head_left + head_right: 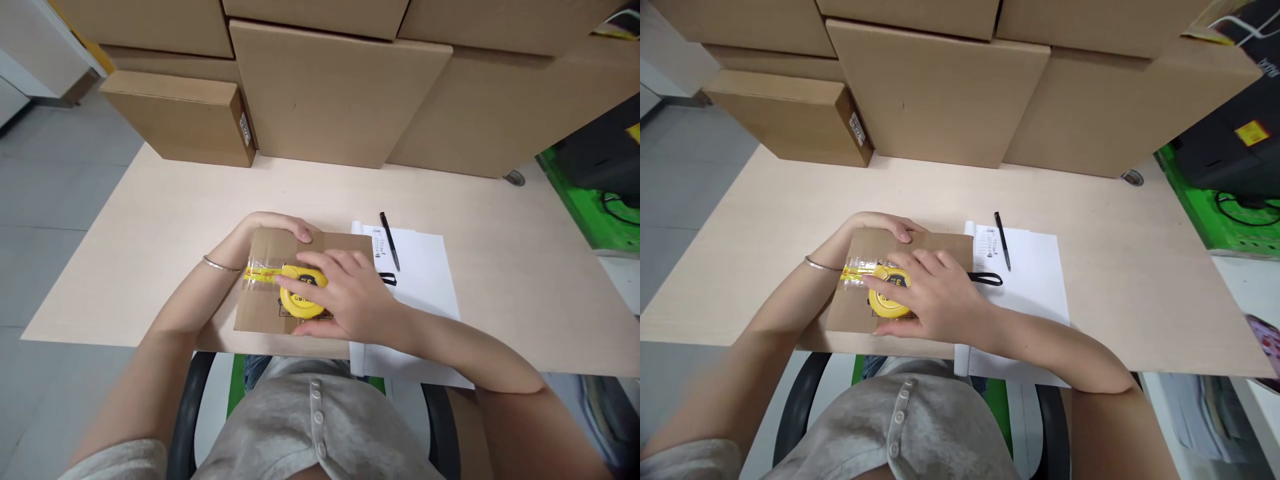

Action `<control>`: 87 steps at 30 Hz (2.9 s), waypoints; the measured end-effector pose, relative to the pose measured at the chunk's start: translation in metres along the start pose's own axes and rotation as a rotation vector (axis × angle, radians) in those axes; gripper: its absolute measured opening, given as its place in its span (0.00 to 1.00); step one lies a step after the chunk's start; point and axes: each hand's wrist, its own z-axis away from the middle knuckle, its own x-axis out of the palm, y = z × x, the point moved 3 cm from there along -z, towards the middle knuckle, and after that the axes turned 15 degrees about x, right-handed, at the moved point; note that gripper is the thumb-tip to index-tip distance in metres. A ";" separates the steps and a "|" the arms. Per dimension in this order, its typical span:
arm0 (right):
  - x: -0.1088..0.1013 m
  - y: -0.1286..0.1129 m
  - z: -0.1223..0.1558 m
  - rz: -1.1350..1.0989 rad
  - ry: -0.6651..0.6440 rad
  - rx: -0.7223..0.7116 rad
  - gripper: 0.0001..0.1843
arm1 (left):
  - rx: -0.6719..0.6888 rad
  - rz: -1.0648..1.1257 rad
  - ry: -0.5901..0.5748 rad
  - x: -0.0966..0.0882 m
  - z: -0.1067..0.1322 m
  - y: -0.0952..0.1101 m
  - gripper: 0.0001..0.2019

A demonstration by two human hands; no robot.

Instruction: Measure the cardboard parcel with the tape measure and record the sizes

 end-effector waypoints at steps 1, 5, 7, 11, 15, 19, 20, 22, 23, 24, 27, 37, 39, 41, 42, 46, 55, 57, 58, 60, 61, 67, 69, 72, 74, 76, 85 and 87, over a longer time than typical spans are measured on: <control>-0.007 0.007 0.001 -0.013 0.062 0.034 0.34 | -0.049 0.032 -0.067 -0.002 -0.008 -0.003 0.15; -0.033 0.075 0.009 -0.058 0.253 0.531 0.22 | -0.166 0.261 -0.247 -0.001 -0.023 -0.012 0.26; -0.030 0.121 0.020 0.055 0.041 0.919 0.20 | -0.160 0.355 -0.271 0.003 -0.021 -0.013 0.28; -0.005 0.177 0.046 0.142 -0.496 1.229 0.27 | -0.080 0.382 -0.247 0.013 -0.014 -0.007 0.30; 0.017 0.194 0.064 -0.048 -0.607 1.158 0.28 | -0.009 0.301 -0.110 0.014 -0.009 -0.004 0.26; 0.023 0.205 0.076 -0.226 -0.590 1.127 0.25 | -0.056 0.292 -0.042 0.011 -0.011 -0.012 0.23; 0.023 0.208 0.077 -0.242 -0.568 1.138 0.25 | -0.055 0.298 -0.043 0.011 -0.011 -0.014 0.23; 0.022 0.211 0.079 -0.229 -0.506 1.171 0.24 | -0.050 0.301 -0.059 0.010 -0.013 -0.016 0.23; 0.021 0.211 0.080 -0.205 -0.472 1.188 0.23 | -0.046 0.297 -0.066 0.009 -0.014 -0.016 0.23; 0.021 0.211 0.080 -0.176 -0.439 1.206 0.23 | -0.043 0.295 -0.070 0.009 -0.015 -0.016 0.23; 0.023 0.206 0.079 -0.119 -0.368 1.238 0.21 | -0.042 0.308 -0.065 0.010 -0.015 -0.013 0.23; 0.044 0.214 0.087 -0.764 -0.216 1.177 0.18 | 0.053 0.272 0.073 0.011 -0.011 -0.012 0.20; 0.049 0.216 0.087 -0.868 -0.178 1.166 0.19 | 0.041 0.255 0.078 0.011 -0.012 -0.012 0.18; 0.054 0.217 0.086 -0.941 -0.160 1.159 0.23 | -0.008 0.281 0.029 0.012 -0.014 -0.013 0.19; 0.055 0.217 0.085 -0.969 -0.157 1.158 0.23 | -0.029 0.303 0.003 0.013 -0.014 -0.013 0.20; 0.058 0.219 0.084 -1.018 -0.176 1.167 0.27 | -0.005 0.303 -0.016 0.013 -0.013 -0.012 0.20; 0.053 0.206 0.082 -0.900 -0.152 1.133 0.27 | 0.031 0.215 -0.026 0.016 -0.017 -0.006 0.18; 0.051 0.203 0.081 -0.875 -0.165 1.119 0.27 | 0.026 0.227 -0.015 0.016 -0.016 -0.006 0.18; 0.049 0.203 0.081 -0.864 -0.173 1.113 0.27 | 0.028 0.230 -0.016 0.015 -0.015 -0.007 0.18; 0.048 0.202 0.080 -0.838 -0.191 1.104 0.28 | 0.043 0.226 -0.033 0.012 -0.014 -0.011 0.18; 0.048 0.202 0.080 -0.822 -0.200 1.099 0.29 | 0.054 0.219 -0.040 0.011 -0.014 -0.013 0.17; 0.049 0.200 0.078 -0.719 -0.233 1.068 0.31 | -0.002 0.203 0.000 0.011 -0.017 -0.010 0.19; 0.049 0.199 0.077 -0.692 -0.236 1.055 0.31 | -0.030 0.217 0.009 0.015 -0.018 -0.004 0.20; 0.049 0.197 0.076 -0.661 -0.236 1.040 0.30 | -0.016 0.253 -0.003 0.018 -0.018 0.001 0.21; 0.049 0.196 0.075 -0.646 -0.238 1.036 0.29 | -0.007 0.264 -0.009 0.018 -0.017 0.000 0.21; 0.049 0.196 0.075 -0.636 -0.244 1.033 0.28 | -0.020 0.261 -0.006 0.018 -0.017 -0.002 0.20; 0.048 0.194 0.073 -0.608 -0.259 1.021 0.24 | -0.057 0.239 0.032 0.022 -0.017 0.005 0.21; 0.049 0.195 0.073 -0.597 -0.250 1.020 0.23 | -0.060 0.236 0.024 0.023 -0.018 0.007 0.21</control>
